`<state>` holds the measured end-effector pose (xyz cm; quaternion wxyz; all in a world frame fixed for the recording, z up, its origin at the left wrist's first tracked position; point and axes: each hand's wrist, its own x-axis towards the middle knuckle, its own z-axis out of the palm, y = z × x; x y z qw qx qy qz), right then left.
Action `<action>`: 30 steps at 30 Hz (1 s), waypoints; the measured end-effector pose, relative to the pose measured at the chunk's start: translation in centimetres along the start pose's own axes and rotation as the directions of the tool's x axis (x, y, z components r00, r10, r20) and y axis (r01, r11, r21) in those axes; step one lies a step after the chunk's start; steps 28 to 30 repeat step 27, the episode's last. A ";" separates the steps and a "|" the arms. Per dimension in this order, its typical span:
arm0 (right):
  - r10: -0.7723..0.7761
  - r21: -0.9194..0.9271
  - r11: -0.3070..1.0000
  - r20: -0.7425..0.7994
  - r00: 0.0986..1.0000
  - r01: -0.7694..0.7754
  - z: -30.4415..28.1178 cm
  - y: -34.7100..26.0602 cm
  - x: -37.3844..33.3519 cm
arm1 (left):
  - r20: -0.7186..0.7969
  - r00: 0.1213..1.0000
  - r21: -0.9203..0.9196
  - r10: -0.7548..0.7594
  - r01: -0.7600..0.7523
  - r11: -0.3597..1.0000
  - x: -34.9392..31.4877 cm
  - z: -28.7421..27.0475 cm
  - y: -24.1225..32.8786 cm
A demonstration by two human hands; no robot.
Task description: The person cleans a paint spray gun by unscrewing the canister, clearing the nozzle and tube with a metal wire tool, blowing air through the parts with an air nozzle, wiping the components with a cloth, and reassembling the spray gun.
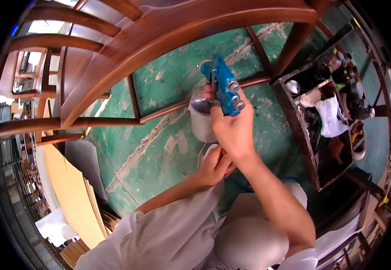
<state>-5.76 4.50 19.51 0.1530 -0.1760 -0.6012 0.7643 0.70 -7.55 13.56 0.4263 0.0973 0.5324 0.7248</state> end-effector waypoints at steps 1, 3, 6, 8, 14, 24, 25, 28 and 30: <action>0.000 0.000 1.000 -0.016 1.000 0.000 -0.7 0.3 -0.1 | 0.012 1.000 0.002 -0.009 0.009 1.000 0.5 -0.2 -0.1; -0.026 -0.234 0.971 0.067 0.997 0.041 -2.5 0.1 -0.1 | 0.228 0.959 0.290 0.167 -0.231 0.929 1.8 -0.2 0.2; -0.050 -0.357 0.925 0.225 0.973 0.130 -3.4 -3.2 -0.9 | 0.154 0.973 0.279 -0.173 0.126 0.952 -0.7 -3.6 -0.4; -0.050 -0.387 0.910 0.259 0.965 0.151 -5.3 -6.2 -1.9 | 0.029 0.903 0.120 -0.428 0.422 0.899 -2.1 -5.9 -0.2; 0.008 -0.337 0.936 0.314 0.950 0.103 -7.3 -17.3 -5.9 | -0.192 0.926 0.910 -0.324 0.292 0.294 -19.0 -21.1 3.2; 0.199 -0.445 0.896 0.423 0.884 0.012 -0.5 -42.2 -19.3 | -0.329 0.741 0.831 -0.585 0.522 0.193 -44.1 -1.5 31.8; 0.285 -0.581 0.814 0.379 0.880 -0.013 1.1 -46.5 -20.5 | -0.176 0.798 0.831 -0.576 0.434 0.347 -41.3 0.2 31.7; 0.154 -0.476 0.869 0.521 0.840 0.137 3.7 -51.3 -23.5 | -0.221 0.851 0.795 -0.477 0.441 0.418 -45.4 6.5 38.6; 0.154 -0.476 0.869 0.521 0.840 0.137 3.7 -51.3 -23.5 | -0.221 0.851 0.795 -0.477 0.441 0.418 -45.4 6.5 38.6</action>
